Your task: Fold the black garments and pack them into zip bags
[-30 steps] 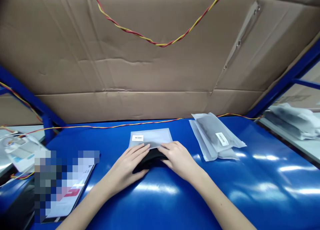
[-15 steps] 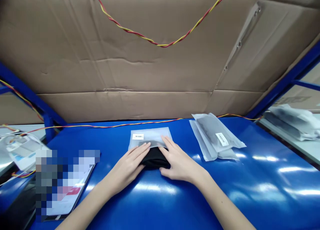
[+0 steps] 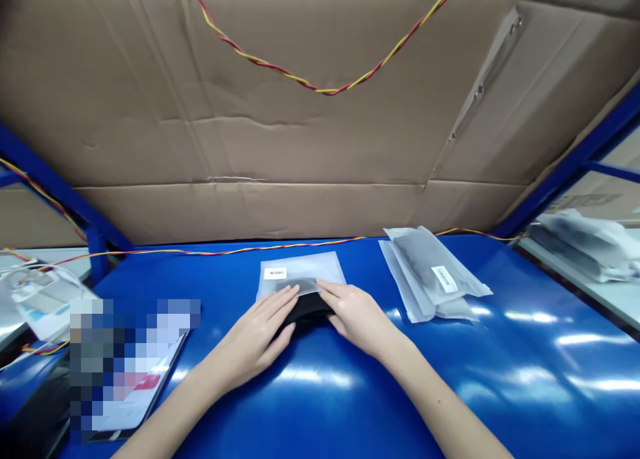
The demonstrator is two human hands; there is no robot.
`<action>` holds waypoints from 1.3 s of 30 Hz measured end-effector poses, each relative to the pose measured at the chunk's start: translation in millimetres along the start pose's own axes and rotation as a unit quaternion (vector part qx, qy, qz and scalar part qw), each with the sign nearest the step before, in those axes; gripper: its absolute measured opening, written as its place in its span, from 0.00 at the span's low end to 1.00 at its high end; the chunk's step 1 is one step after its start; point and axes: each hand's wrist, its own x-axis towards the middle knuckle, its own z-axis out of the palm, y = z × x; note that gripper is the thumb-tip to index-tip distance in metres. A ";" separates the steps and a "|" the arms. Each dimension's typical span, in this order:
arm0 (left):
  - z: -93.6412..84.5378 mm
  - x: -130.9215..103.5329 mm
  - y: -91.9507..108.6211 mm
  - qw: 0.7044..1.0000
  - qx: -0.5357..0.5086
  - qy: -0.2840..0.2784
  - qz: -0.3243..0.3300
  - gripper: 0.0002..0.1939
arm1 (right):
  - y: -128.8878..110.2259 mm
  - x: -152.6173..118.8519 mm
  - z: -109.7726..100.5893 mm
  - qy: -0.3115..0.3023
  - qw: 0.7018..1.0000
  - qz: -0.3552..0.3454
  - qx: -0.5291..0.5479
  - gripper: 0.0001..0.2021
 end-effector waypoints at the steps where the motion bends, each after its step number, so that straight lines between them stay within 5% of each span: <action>1: 1.0 0.1 -0.3 1.000 0.008 0.000 0.006 0.23 | 1.2 -0.4 0.5 0.011 1.000 0.002 0.000 0.27; 6: 6.2 -0.8 -2.4 0.999 0.031 0.027 0.034 0.19 | -0.2 -1.1 -0.9 0.050 0.999 0.002 0.007 0.26; 18: 1.9 -4.5 -1.5 0.994 -0.040 0.103 0.004 0.20 | -15.5 -0.4 -30.4 0.006 0.980 0.031 0.197 0.03; 27: -2.0 -1.8 2.5 0.991 -0.070 0.009 -0.113 0.12 | -17.1 1.8 -19.1 -0.044 0.981 0.072 0.177 0.10; 39: -5.1 -1.0 1.9 0.991 -0.078 -0.050 -0.101 0.12 | -22.1 4.7 -5.1 -0.033 0.987 0.070 0.138 0.14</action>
